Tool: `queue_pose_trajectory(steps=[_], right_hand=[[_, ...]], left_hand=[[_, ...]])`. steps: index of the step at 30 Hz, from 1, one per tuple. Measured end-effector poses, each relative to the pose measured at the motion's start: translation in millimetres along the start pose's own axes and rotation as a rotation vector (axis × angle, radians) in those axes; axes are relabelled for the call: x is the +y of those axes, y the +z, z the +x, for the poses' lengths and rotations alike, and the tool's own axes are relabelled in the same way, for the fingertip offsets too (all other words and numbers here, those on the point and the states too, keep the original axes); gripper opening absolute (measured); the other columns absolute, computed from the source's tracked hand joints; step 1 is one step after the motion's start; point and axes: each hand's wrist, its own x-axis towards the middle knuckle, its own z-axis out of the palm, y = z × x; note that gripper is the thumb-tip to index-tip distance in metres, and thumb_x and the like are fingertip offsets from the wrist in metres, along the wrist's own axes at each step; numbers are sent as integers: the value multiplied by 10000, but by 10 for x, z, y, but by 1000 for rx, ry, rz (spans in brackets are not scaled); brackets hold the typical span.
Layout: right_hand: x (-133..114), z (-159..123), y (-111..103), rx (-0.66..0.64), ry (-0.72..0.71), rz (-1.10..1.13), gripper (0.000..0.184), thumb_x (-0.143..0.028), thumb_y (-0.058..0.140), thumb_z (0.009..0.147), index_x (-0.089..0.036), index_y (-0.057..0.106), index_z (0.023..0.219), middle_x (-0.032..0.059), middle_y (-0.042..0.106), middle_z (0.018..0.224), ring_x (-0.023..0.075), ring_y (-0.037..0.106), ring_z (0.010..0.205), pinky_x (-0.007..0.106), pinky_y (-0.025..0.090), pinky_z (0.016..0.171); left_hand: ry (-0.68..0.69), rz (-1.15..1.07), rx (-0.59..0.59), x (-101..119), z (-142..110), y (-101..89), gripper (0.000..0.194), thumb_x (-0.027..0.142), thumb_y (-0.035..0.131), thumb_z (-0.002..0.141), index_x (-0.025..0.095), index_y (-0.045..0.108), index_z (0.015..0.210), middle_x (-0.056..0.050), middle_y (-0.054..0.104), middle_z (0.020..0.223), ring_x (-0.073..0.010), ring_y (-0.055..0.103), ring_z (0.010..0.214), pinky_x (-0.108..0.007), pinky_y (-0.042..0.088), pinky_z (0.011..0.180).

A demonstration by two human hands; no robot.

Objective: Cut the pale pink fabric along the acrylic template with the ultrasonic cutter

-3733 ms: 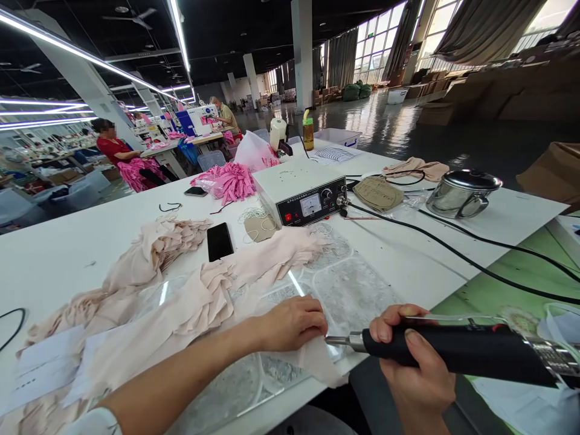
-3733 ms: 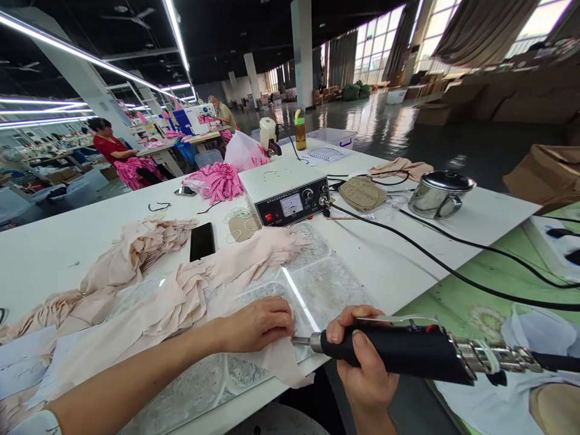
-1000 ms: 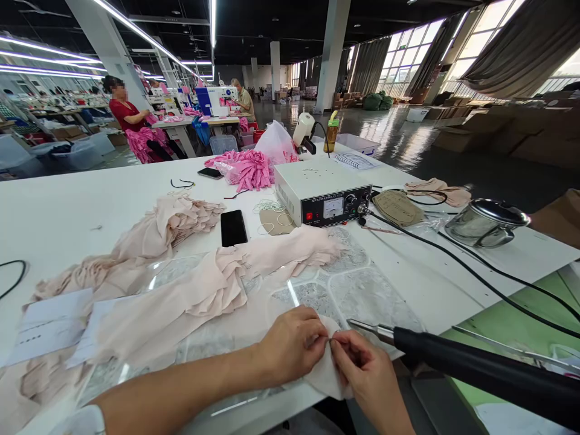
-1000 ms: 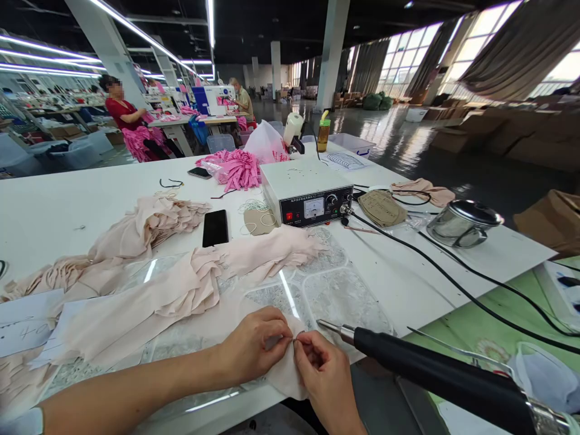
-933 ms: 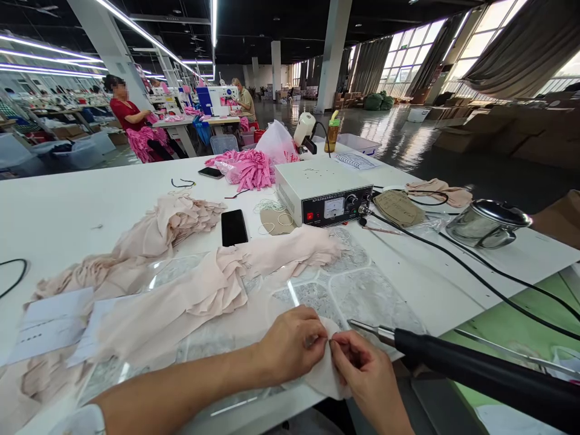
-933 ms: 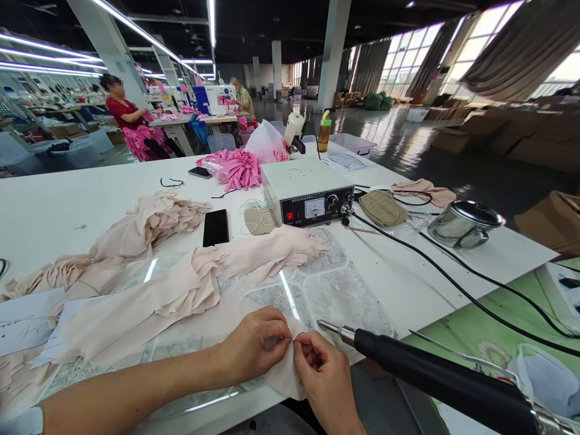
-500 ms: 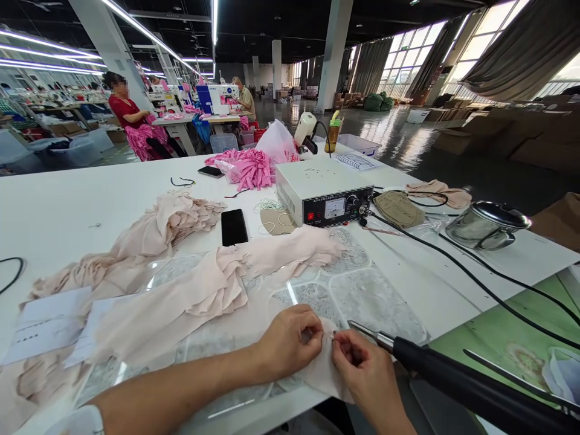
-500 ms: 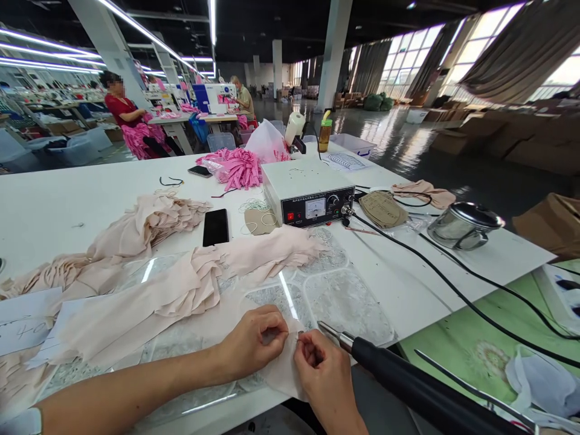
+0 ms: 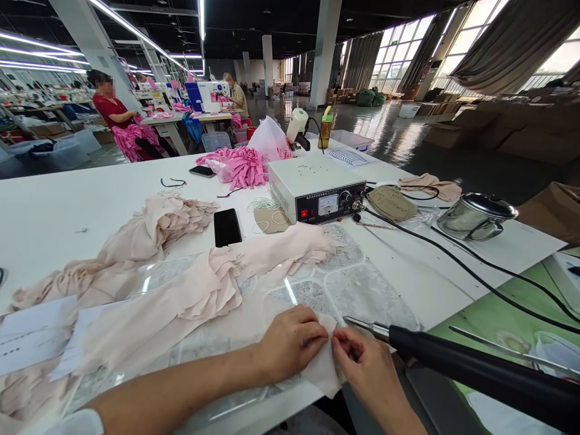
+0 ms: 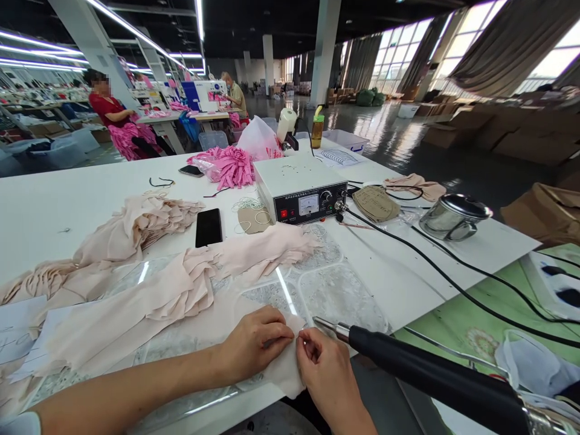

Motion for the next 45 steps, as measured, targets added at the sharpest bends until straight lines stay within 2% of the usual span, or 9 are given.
queue_pose_trajectory(steps=[5, 12, 18, 27, 30, 35, 40, 45], right_hand=[[26, -10, -18, -3, -6, -17, 264, -392, 495, 852, -211, 628, 714, -10, 543, 517, 146, 517, 474, 255, 382, 475], [-14, 1, 2, 41, -25, -59, 250, -363, 494, 851, -220, 595, 672, -28, 494, 487, 132, 482, 443, 248, 361, 459], [-8, -29, -28, 82, -67, -104, 237, -362, 497, 864, -219, 608, 711, -34, 499, 498, 124, 491, 435, 232, 384, 444], [-8, -59, -36, 211, -220, -201, 207, -299, 496, 884, -217, 607, 729, -52, 477, 480, 105, 488, 394, 222, 375, 415], [15, -84, -49, 255, -277, -223, 189, -271, 493, 898, -206, 630, 785, -36, 544, 520, 108, 535, 424, 215, 410, 437], [83, -159, -42, 303, -395, -243, 191, -211, 486, 911, -179, 674, 924, 35, 682, 705, 143, 660, 593, 212, 491, 561], [93, -217, -31, 325, -484, -285, 213, -155, 491, 912, -126, 689, 986, 40, 665, 680, 121, 626, 524, 202, 491, 546], [70, -226, -38, 334, -515, -343, 245, -147, 471, 929, -132, 698, 1021, 30, 635, 652, 102, 584, 482, 196, 458, 487]], left_hand=[[53, 39, -19, -15, 2, -33, 205, 184, 505, 940, 170, 691, 853, -51, 648, 797, -155, 594, 751, -250, 489, 697], [187, 142, -48, -44, -6, -72, 260, 216, 410, 997, 168, 665, 1006, -66, 629, 839, -155, 568, 767, -252, 492, 719], [240, 192, -57, -43, 13, -83, 278, 190, 377, 1001, 155, 653, 992, -61, 617, 815, -150, 539, 718, -247, 474, 682], [244, 245, -97, -40, 24, -83, 290, 185, 352, 1005, 165, 640, 968, -56, 588, 801, -147, 529, 701, -247, 456, 654], [260, 242, -88, -44, 30, -81, 280, 175, 361, 1000, 154, 638, 971, -63, 599, 821, -148, 532, 704, -249, 457, 658], [273, 247, -85, -37, 40, -96, 271, 173, 373, 998, 138, 641, 993, -70, 621, 869, -155, 539, 720, -251, 472, 672], [290, 219, -83, -29, 60, -116, 249, 168, 390, 1000, 135, 635, 1029, -80, 643, 927, -150, 554, 744, -249, 501, 711], [302, 199, -70, -20, 82, -124, 238, 174, 404, 1003, 127, 633, 1048, -95, 658, 946, -158, 584, 795, -260, 531, 737]])
